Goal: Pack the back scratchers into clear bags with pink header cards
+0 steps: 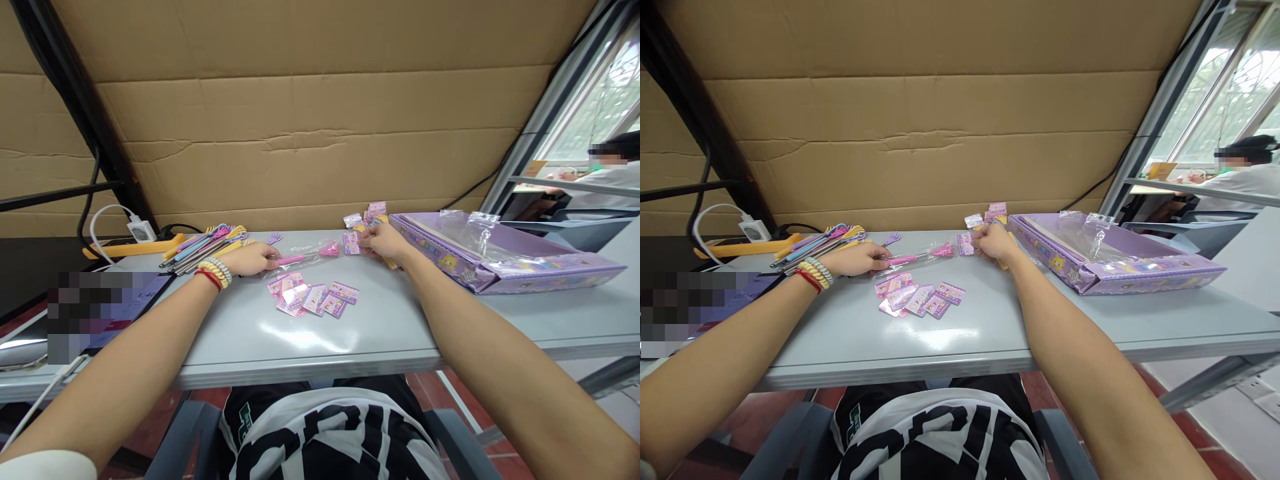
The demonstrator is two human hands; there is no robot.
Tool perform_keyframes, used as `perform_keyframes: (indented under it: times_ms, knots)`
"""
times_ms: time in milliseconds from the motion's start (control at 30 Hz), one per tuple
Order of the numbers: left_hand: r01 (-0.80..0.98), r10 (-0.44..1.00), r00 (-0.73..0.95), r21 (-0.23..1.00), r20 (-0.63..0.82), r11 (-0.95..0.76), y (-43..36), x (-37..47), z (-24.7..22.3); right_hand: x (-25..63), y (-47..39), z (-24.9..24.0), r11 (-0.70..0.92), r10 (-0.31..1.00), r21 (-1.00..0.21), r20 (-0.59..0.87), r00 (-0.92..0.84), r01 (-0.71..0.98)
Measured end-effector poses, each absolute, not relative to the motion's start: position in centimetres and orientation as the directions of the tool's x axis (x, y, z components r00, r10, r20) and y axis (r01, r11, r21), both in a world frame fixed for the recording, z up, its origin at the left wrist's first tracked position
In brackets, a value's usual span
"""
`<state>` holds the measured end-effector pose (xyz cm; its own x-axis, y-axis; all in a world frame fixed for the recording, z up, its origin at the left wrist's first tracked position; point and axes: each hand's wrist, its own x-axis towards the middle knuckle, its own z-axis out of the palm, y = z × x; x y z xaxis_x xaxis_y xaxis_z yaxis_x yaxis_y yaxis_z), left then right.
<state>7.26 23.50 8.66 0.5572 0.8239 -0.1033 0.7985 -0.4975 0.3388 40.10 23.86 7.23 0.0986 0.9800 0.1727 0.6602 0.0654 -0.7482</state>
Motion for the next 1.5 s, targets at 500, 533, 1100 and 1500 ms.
perform_keyframes:
  times_ms: [500,533,1100,1500]
  knots:
    - [0.797,0.817,0.566,0.326,-0.107,-0.509,23.3,7.4,8.8,39.5,23.7,7.2,0.108,0.965,-0.676,0.248,0.086,0.729]
    - [0.794,0.815,0.570,0.326,-0.104,-0.513,23.3,7.4,8.8,39.4,23.6,7.3,0.111,0.962,-0.661,0.259,0.086,0.742]
    - [0.789,0.814,0.572,0.344,-0.105,-0.510,23.2,7.5,8.9,39.3,23.8,7.1,0.090,0.921,-0.545,0.364,0.139,0.834]
    - [0.787,0.813,0.572,0.351,-0.108,-0.507,23.5,7.3,8.6,39.0,23.4,7.4,0.091,0.913,-0.514,0.385,0.135,0.853]
